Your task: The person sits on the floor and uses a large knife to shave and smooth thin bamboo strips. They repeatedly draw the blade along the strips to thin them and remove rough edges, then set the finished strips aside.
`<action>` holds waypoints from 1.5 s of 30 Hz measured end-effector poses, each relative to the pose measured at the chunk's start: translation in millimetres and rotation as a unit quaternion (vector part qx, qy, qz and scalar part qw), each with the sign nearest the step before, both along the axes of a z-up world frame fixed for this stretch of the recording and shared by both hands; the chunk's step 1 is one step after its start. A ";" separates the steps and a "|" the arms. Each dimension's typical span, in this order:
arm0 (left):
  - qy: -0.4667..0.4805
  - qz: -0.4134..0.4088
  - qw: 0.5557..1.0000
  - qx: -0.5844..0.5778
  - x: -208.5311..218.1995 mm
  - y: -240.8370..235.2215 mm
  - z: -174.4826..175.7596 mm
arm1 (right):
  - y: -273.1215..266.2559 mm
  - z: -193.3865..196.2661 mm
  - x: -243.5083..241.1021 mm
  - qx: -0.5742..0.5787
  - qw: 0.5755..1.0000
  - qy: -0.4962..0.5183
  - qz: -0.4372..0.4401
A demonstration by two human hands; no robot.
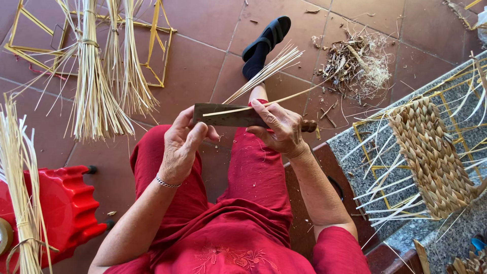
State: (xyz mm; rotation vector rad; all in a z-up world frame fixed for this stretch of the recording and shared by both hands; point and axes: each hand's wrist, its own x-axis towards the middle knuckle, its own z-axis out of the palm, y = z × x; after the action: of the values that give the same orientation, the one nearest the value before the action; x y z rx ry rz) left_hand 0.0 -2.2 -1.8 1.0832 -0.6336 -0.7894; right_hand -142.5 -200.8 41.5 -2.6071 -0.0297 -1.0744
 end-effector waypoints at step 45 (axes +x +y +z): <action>0.375 -0.158 0.831 0.379 -91.8 14.1 -160.2 | 52.4 -158.1 -135.6 0.150 0.926 0.319 -0.137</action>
State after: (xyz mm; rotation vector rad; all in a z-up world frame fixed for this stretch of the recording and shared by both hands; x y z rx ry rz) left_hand -91.8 11.9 -162.0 1.2428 0.2327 -1.7339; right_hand -278.1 -148.4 -116.6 -2.5820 0.6116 -0.2203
